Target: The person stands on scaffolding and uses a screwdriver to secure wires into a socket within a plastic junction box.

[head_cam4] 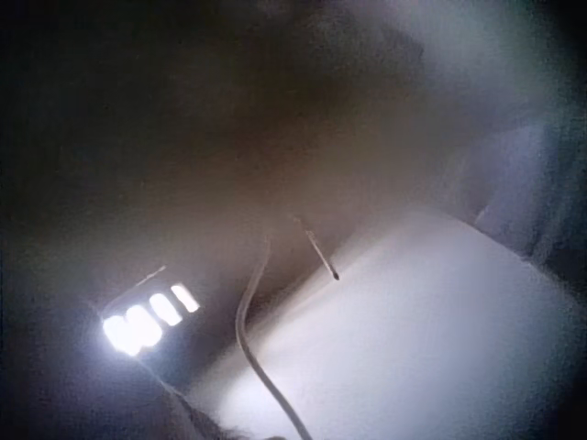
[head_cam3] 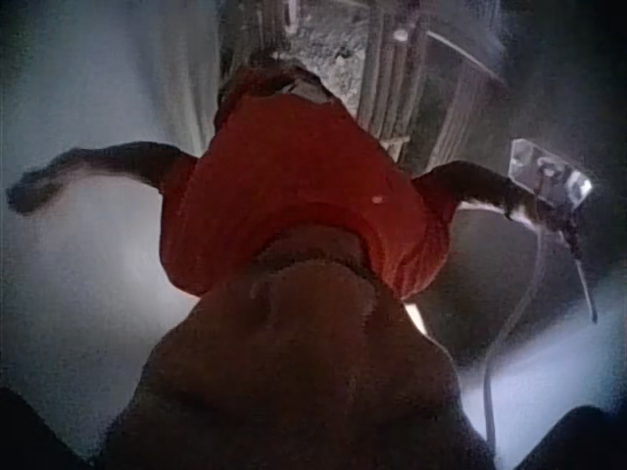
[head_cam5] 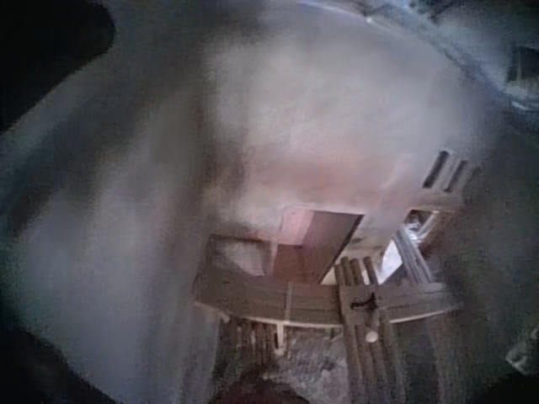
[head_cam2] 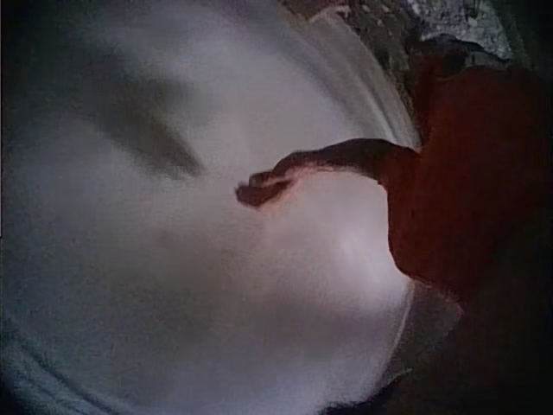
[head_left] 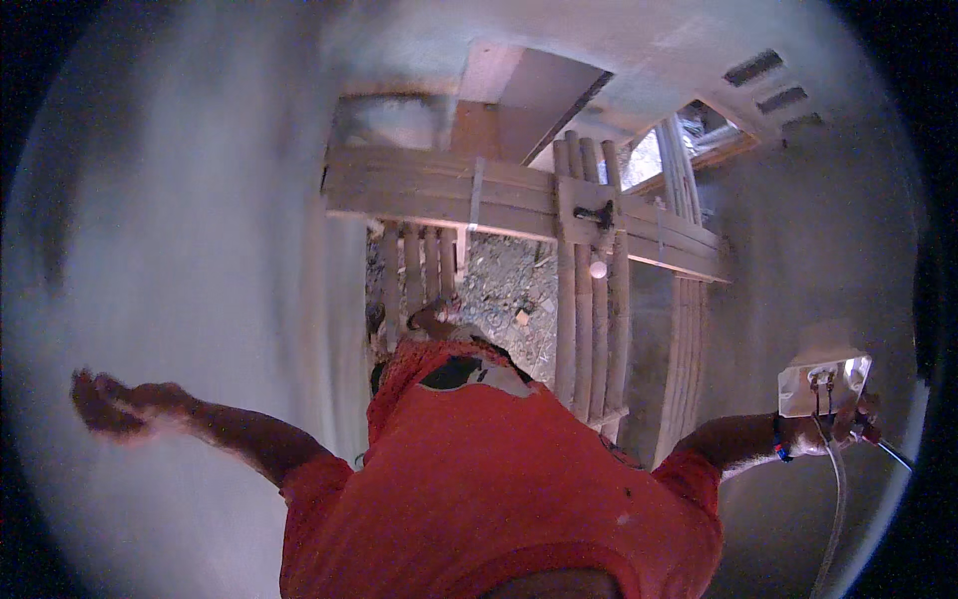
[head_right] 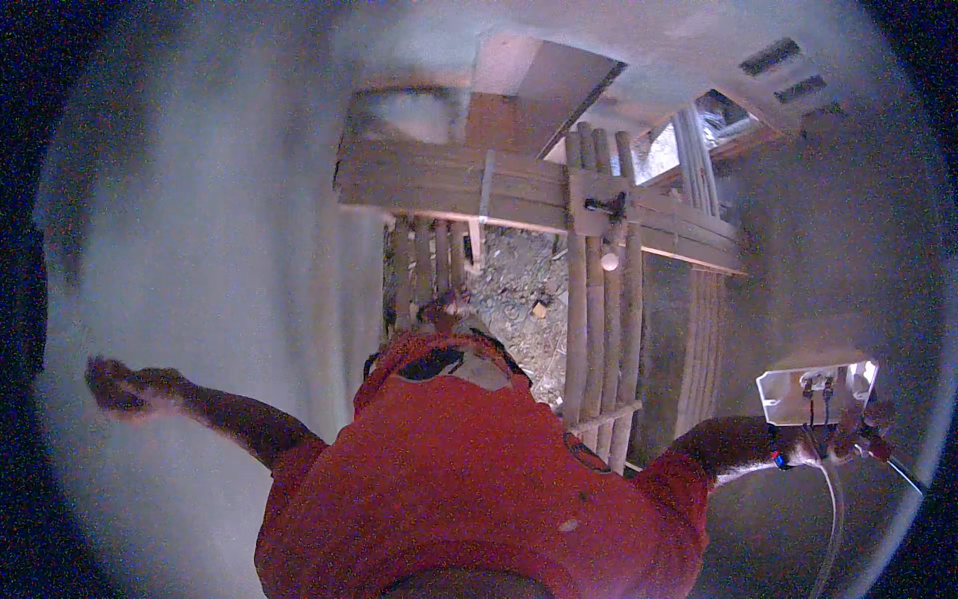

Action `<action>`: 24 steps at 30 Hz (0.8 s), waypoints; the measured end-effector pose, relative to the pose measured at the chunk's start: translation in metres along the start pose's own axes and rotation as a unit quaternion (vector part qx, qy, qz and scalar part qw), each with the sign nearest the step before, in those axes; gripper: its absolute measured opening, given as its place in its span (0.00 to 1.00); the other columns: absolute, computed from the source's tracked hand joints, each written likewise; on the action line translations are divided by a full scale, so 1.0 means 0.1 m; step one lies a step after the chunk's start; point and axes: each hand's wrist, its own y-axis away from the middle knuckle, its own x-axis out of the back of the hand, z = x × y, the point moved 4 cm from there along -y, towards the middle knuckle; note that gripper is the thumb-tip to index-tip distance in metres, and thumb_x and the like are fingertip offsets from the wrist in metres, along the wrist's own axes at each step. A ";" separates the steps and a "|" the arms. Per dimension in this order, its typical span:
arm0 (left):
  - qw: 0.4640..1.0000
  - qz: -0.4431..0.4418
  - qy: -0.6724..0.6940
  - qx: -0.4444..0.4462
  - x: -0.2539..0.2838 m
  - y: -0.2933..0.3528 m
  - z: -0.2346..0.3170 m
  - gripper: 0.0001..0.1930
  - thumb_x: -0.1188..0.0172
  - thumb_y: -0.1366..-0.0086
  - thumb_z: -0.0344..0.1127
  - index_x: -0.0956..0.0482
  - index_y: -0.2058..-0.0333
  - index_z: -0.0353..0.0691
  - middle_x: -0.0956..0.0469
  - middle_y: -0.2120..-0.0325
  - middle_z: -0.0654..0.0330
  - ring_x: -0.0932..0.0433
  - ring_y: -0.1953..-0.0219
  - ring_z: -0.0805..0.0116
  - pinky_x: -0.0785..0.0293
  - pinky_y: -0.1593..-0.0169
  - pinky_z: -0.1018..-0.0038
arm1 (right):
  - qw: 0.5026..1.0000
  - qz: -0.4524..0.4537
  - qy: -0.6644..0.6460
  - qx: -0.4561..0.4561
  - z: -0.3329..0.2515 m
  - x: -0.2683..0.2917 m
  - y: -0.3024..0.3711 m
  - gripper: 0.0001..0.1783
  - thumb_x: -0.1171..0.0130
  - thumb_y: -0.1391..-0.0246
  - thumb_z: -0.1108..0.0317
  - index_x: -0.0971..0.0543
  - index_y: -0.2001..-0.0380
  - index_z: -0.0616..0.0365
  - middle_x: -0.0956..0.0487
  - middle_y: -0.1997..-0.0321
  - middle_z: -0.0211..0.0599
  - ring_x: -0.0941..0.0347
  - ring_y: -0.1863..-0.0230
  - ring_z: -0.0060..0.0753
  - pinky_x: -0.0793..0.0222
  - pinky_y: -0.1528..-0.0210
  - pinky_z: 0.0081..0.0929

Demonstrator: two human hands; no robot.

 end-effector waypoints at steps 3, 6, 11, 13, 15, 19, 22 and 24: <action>0.974 -0.178 0.133 0.046 -1.09 0.31 0.45 0.17 0.47 0.43 0.38 0.30 0.61 0.28 0.26 0.60 0.49 0.28 0.56 0.58 0.34 0.49 0.64 | 1.000 0.009 -0.005 -0.014 0.04 0.01 -0.05 0.18 0.44 0.55 0.57 0.31 0.65 0.58 0.32 0.73 0.31 0.35 0.75 0.24 0.38 0.77 0.22; 0.865 -0.315 0.336 0.197 -2.16 0.74 1.29 0.20 0.45 0.44 0.40 0.30 0.56 0.30 0.28 0.58 0.50 0.29 0.54 0.58 0.36 0.47 0.65 | 0.999 0.019 -0.004 -0.025 0.09 0.01 -0.07 0.18 0.43 0.55 0.58 0.31 0.65 0.59 0.32 0.73 0.32 0.35 0.75 0.25 0.37 0.77 0.21; 0.573 -0.587 0.559 0.120 -2.81 1.12 3.01 0.34 0.47 0.48 0.60 0.31 0.53 0.34 0.29 0.57 0.47 0.33 0.50 0.56 0.40 0.46 0.63 | 0.997 0.024 -0.034 -0.062 0.12 0.02 -0.09 0.18 0.42 0.56 0.60 0.31 0.66 0.59 0.31 0.73 0.32 0.34 0.75 0.25 0.36 0.76 0.21; 0.404 -0.596 0.694 0.009 -2.83 1.11 3.58 0.32 0.42 0.47 0.48 0.37 0.49 0.34 0.33 0.51 0.49 0.34 0.48 0.53 0.41 0.45 0.63 | 0.995 0.025 -0.068 -0.073 0.02 0.00 -0.08 0.18 0.42 0.57 0.60 0.31 0.66 0.59 0.31 0.73 0.33 0.33 0.75 0.26 0.36 0.75 0.21; 0.273 -0.595 0.756 0.004 -2.74 1.13 4.08 0.35 0.41 0.48 0.51 0.39 0.47 0.35 0.36 0.49 0.48 0.37 0.46 0.52 0.41 0.45 0.63 | 0.988 0.011 -0.132 -0.081 -0.07 -0.06 -0.08 0.18 0.41 0.57 0.61 0.31 0.66 0.60 0.31 0.74 0.33 0.33 0.74 0.26 0.35 0.75 0.21; 0.107 -0.535 0.833 -0.096 -2.44 0.98 4.93 0.42 0.40 0.50 0.56 0.47 0.43 0.37 0.44 0.45 0.47 0.44 0.43 0.51 0.41 0.45 0.62 | 0.962 -0.031 -0.254 -0.097 -0.19 -0.13 -0.03 0.17 0.40 0.58 0.62 0.31 0.66 0.60 0.30 0.74 0.33 0.32 0.74 0.27 0.35 0.74 0.21; -0.040 -0.575 0.814 -0.078 -2.23 0.96 5.31 0.48 0.40 0.51 0.59 0.54 0.40 0.38 0.50 0.43 0.46 0.47 0.41 0.52 0.40 0.45 0.61 | 0.949 -0.053 -0.293 -0.105 -0.15 -0.21 0.04 0.17 0.40 0.59 0.63 0.31 0.67 0.60 0.30 0.74 0.34 0.31 0.74 0.27 0.34 0.73 0.21; -0.122 -0.576 0.805 -0.075 -2.05 0.95 5.61 0.52 0.37 0.53 0.56 0.58 0.39 0.39 0.52 0.42 0.46 0.46 0.41 0.52 0.40 0.46 0.61 | 0.955 -0.039 -0.276 -0.103 -0.29 -0.10 0.13 0.18 0.39 0.59 0.64 0.31 0.67 0.60 0.30 0.74 0.34 0.31 0.74 0.28 0.34 0.73 0.21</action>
